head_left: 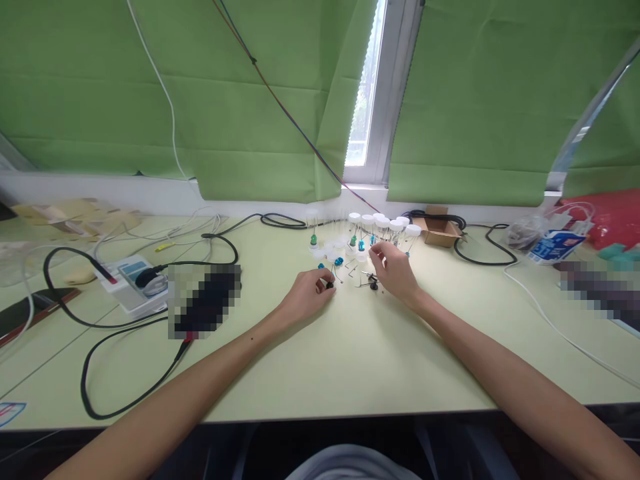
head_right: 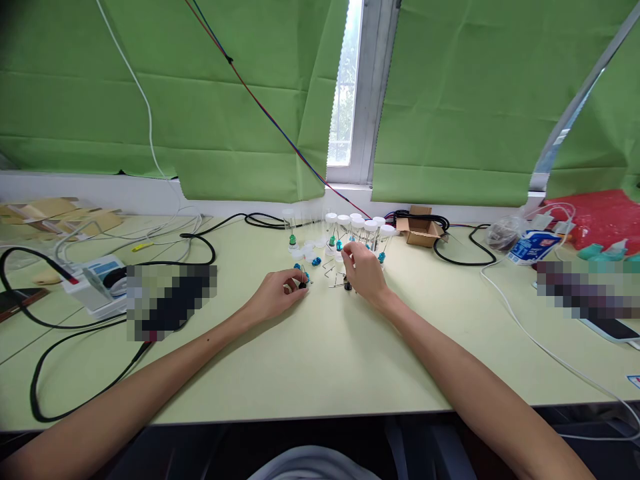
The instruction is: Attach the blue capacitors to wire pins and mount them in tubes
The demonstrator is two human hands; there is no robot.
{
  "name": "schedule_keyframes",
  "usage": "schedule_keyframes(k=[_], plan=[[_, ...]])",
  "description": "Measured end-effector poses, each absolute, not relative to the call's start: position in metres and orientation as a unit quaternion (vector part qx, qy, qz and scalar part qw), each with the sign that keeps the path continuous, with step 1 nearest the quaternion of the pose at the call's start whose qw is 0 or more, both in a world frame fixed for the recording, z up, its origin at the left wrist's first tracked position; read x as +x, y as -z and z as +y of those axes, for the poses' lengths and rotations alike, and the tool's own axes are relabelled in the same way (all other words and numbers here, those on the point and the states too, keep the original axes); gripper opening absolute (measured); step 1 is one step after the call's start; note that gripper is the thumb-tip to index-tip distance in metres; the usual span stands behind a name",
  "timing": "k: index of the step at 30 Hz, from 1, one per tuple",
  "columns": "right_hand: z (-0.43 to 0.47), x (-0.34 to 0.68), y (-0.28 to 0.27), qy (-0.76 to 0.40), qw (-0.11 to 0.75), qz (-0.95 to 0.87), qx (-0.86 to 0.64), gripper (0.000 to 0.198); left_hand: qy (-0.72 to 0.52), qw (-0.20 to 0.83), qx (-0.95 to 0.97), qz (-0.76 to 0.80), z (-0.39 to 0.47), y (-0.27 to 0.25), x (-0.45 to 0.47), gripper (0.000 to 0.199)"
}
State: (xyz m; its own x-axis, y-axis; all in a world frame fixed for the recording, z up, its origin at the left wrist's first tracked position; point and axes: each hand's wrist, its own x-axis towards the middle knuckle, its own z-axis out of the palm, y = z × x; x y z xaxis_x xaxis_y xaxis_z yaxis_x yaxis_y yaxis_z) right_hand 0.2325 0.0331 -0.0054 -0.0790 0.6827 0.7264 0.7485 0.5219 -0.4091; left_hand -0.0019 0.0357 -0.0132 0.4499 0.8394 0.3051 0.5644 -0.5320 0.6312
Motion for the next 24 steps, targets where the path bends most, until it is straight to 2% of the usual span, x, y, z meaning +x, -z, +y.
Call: schedule_keyframes(k=[7, 13, 24], plan=[[0.028, 0.246, -0.015, 0.043, 0.308, -0.777, -0.548, 0.023, -0.299, 0.150, 0.837, 0.433, 0.035, 0.013, -0.003, 0.019], [0.019, 0.251, -0.026, 0.028, 0.182, -0.815, -0.550, 0.034, -0.276, 0.173, 0.839, 0.435, 0.033, 0.012, 0.000, 0.021], [0.013, 0.257, -0.032, -0.008, 0.004, -0.820, -0.572, 0.021, -0.271, 0.174, 0.845, 0.426, 0.030, 0.008, 0.001, 0.027]])
